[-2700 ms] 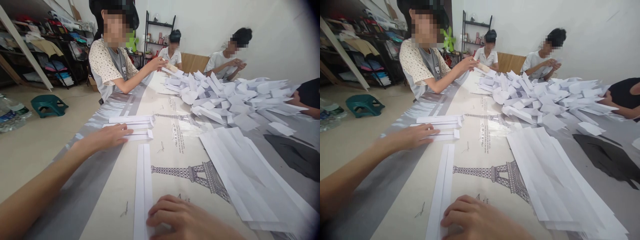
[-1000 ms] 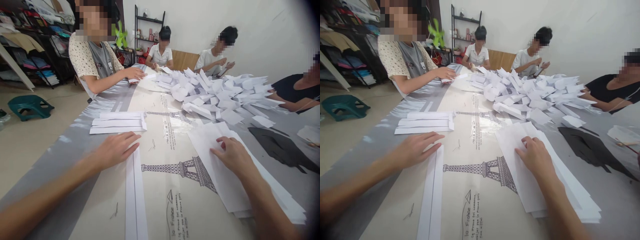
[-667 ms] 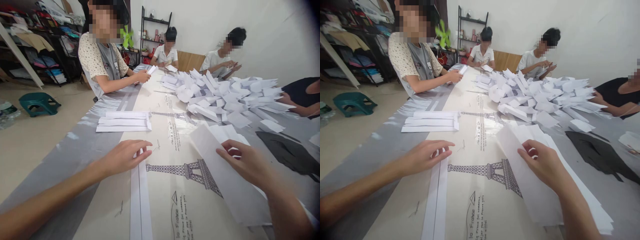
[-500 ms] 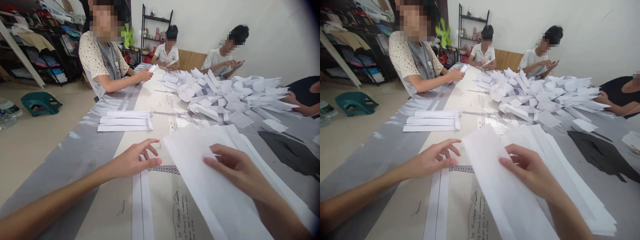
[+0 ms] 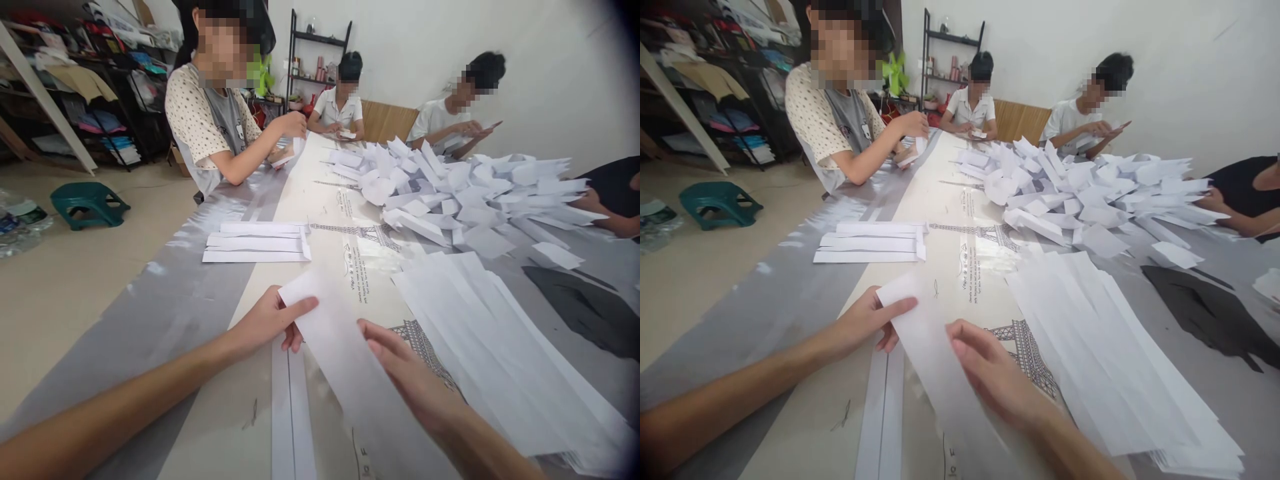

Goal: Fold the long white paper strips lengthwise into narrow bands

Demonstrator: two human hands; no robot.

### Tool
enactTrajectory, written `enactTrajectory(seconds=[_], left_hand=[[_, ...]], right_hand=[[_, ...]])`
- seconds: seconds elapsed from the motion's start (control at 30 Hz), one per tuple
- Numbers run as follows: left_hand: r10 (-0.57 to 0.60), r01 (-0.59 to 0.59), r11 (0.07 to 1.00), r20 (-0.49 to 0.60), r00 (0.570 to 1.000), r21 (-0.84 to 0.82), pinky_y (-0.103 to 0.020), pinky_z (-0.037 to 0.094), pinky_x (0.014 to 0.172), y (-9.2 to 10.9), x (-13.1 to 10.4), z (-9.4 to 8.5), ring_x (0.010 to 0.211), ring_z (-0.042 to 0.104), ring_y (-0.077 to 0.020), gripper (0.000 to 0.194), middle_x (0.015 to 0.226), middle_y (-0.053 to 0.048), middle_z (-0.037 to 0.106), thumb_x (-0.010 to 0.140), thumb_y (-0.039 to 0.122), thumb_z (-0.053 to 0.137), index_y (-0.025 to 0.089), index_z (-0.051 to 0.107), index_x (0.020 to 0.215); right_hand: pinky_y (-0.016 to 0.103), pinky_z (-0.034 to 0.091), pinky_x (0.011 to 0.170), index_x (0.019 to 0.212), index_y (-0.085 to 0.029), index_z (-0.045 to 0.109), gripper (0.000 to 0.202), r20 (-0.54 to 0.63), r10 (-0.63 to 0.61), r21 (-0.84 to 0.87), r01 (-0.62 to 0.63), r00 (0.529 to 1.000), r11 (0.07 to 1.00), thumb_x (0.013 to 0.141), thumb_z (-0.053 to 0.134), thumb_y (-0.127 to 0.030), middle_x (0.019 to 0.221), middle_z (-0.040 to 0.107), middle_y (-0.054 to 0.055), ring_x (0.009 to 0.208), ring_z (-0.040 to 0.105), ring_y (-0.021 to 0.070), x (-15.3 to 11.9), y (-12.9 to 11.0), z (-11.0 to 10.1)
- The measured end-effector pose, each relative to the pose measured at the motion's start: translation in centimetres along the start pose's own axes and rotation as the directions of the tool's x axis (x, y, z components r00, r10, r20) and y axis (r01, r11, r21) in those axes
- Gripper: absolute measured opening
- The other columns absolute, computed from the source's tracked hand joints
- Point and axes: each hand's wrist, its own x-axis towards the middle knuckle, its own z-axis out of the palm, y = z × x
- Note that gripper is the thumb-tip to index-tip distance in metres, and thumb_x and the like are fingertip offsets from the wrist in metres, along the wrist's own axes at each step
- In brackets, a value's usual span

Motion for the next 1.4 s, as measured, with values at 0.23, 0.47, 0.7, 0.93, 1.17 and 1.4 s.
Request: enactTrajectory(seconds=[0.23,0.47,0.7,0.93,1.17,1.4], left_hand=[[0.032,-0.032,0.999,0.014,0.999,0.003,-0.019,0.042,0.041,-0.7,0.0,0.5,0.040,0.054,-0.0104,0.053,0.048,-0.002,0.061,0.098,0.053,0.059,0.014,0.067,0.064],[0.064,-0.072,0.995,-0.109,0.992,-0.075,-0.020,0.040,0.038,-1.0,0.5,-0.2,0.041,0.055,-0.0107,0.043,0.054,-0.002,0.063,0.094,0.049,0.066,0.013,0.065,0.069],[0.097,-0.111,0.980,-0.092,0.991,-0.163,-0.019,0.035,0.037,-1.1,0.6,-0.6,0.042,0.053,-0.0093,0.041,0.060,-0.001,0.062,0.094,0.051,0.065,0.014,0.063,0.077],[-0.009,0.008,1.000,0.064,0.998,0.018,-0.020,0.027,0.038,-0.7,-0.3,1.0,0.038,0.044,-0.0067,0.043,0.054,0.001,0.057,0.092,0.050,0.065,0.014,0.061,0.069],[0.038,-0.033,0.995,0.054,0.998,-0.090,-0.022,0.019,0.040,-0.6,-0.5,0.8,0.038,0.036,-0.0064,0.045,0.046,0.004,0.044,0.089,0.051,0.066,0.017,0.054,0.064],[0.138,-0.124,0.985,0.117,0.984,-0.118,-0.023,0.024,0.042,-1.1,-0.5,0.5,0.042,0.042,-0.0079,0.056,0.052,0.002,0.048,0.096,0.065,0.056,0.015,0.060,0.071]], right_hand=[[0.042,0.055,0.088,0.126,-0.026,0.062,0.042,0.041,0.206,-0.040,-0.204,0.978,0.978,0.095,0.067,-0.054,0.110,0.073,0.008,0.099,0.073,0.0271,-0.4,-0.3,1.1],[0.048,0.055,0.093,0.121,-0.026,0.073,0.066,0.017,0.346,0.224,-0.341,0.938,0.913,0.089,0.051,-0.079,0.127,0.071,0.011,0.114,0.069,0.0334,-0.8,-0.7,1.3],[0.044,0.057,0.090,0.121,-0.022,0.076,0.073,0.072,0.312,0.284,-0.320,0.947,0.904,0.089,0.047,-0.081,0.121,0.073,0.014,0.099,0.072,0.0294,-1.0,-0.9,1.9],[0.041,0.057,0.083,0.117,-0.021,0.074,0.061,-0.029,0.306,0.227,-0.292,0.952,0.929,0.086,0.063,-0.073,0.104,0.076,0.011,0.087,0.072,0.0270,-0.9,-1.1,2.5],[0.039,0.053,0.093,0.109,-0.009,0.077,0.089,0.085,0.390,0.283,-0.398,0.917,0.873,0.088,0.041,-0.087,0.103,0.074,0.016,0.086,0.072,0.0247,-0.8,-0.2,2.1],[0.038,0.057,0.081,0.121,-0.019,0.067,0.049,0.092,0.206,0.089,-0.214,0.974,0.973,0.090,0.073,-0.056,0.097,0.074,0.008,0.083,0.073,0.0227,-0.7,0.1,2.3]])
